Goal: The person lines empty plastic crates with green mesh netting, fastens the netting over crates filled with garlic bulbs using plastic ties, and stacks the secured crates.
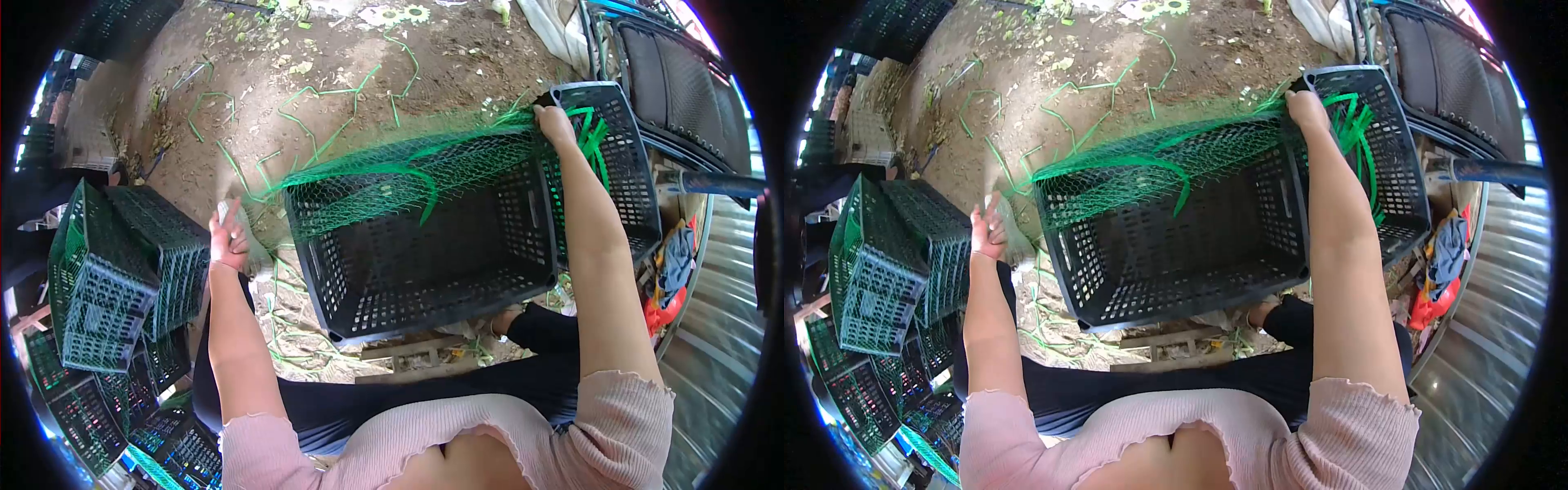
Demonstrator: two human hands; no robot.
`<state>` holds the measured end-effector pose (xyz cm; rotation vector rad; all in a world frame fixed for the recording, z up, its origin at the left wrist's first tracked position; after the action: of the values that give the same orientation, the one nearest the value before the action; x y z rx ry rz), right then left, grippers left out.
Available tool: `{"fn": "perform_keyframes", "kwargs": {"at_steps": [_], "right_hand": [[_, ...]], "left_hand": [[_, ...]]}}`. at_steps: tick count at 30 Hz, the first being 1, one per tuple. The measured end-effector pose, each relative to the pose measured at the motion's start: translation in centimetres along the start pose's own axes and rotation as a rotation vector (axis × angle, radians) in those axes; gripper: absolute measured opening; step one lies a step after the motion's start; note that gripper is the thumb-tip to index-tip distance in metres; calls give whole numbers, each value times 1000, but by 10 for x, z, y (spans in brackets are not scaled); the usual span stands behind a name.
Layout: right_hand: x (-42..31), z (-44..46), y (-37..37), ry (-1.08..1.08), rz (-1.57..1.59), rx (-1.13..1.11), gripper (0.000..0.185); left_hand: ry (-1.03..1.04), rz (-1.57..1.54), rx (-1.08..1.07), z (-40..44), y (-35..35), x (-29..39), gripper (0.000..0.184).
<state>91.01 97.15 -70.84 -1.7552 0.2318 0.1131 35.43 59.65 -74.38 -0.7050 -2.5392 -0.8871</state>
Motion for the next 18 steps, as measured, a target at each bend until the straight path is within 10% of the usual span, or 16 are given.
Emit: {"fn": "perform_keyframes", "kwargs": {"at_steps": [4,6,9,13,18], "right_hand": [[24,-13,40,-262,-270,-271,33],[59,-10,63,-751,-599,-196,30],[44,-91,-15,424,587,-684,31],[46,-124,-16,143,988,-590,19],[16,-172,-17,317,1481,-199,13]], "left_hand": [[-198,116,174,24,-14,-32,45],[-245,194,324,-4,-10,-57,48],[-285,123,-211,-42,-15,-90,42],[-177,208,-229,-84,27,-82,18],[94,-380,-140,-103,42,-77,14]]}}
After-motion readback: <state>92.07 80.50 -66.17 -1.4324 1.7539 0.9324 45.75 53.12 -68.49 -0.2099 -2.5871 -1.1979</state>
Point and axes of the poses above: each hand's wrist, its own z-axis towards the middle knuckle, its own y-axis out of the palm, x = y × z, the point moved 5 cm from there along z, towards the middle knuckle, and after that the axes turned 2 degrees about -y, right-handed, at the moved point
